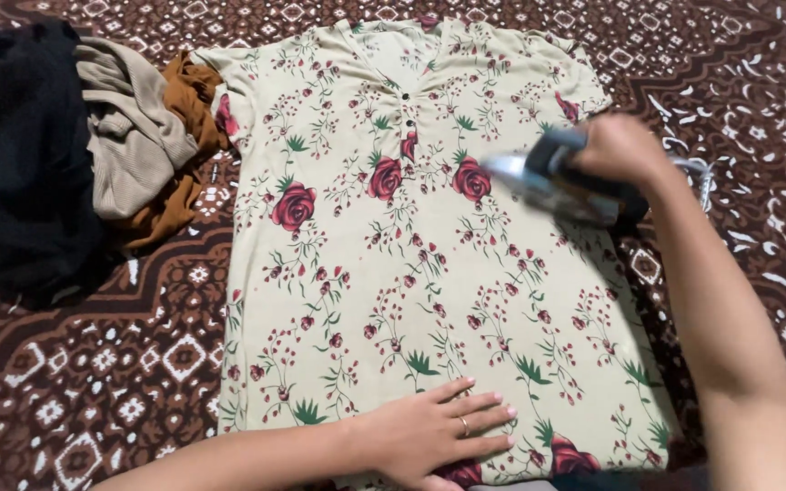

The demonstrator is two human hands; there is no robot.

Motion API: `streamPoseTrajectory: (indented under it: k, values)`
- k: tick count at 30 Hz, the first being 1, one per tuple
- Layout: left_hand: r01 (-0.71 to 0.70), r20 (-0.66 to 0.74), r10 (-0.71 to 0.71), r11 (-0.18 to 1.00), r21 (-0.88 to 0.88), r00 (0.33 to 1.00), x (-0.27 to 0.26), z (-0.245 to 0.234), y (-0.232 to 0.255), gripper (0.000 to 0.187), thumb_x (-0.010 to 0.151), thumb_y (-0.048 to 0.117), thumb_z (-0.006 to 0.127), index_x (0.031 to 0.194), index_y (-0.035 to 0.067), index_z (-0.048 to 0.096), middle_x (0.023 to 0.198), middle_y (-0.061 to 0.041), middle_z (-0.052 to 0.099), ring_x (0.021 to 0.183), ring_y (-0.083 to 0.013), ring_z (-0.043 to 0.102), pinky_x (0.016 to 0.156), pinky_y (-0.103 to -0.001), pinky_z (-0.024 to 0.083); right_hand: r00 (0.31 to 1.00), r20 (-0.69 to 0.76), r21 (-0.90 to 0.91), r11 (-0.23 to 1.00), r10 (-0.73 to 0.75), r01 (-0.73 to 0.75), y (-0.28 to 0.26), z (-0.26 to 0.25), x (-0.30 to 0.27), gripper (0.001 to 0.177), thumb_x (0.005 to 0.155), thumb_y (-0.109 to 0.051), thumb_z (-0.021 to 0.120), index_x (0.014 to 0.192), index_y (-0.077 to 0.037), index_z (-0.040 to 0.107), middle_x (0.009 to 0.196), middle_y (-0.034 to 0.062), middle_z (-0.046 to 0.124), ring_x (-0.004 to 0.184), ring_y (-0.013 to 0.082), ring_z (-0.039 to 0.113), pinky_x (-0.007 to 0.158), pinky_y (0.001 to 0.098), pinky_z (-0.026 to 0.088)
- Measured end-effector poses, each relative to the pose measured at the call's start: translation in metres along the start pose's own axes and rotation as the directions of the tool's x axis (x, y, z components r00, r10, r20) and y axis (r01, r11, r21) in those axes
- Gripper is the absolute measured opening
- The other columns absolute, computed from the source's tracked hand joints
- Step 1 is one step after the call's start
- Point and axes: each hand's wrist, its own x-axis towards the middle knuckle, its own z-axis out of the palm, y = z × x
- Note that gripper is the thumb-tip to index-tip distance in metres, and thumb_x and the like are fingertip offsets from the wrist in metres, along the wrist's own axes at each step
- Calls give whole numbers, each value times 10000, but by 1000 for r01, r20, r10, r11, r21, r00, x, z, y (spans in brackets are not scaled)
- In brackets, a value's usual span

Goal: Ironing a floral patterned dress on a flat surface using a handheld iron.

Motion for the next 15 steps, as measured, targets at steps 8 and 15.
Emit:
streamPoseTrajectory:
  k: [8,15]
  values:
    - [84,-195,-81,996,10,977,-10,-55,-35,726,1007,589,333,1487,59,451,1629,-233,367,1524,-393,342,1253,-582,175,768,-212,-447,759,-605,474,31,89,-7,98,907,-198,710,994,-228,675,680,7,718,508,147,647,482,293,557]
    - [191,-96,-188,981,21,977,-15,-44,-44,901,928,731,199,1582,136,372,1668,-244,274,1546,-389,267,1255,-589,70,555,-480,-637,705,-680,313,19,76,145,297,1071,-210,607,778,-160,621,517,-79,514,350,57,404,295,219,268]
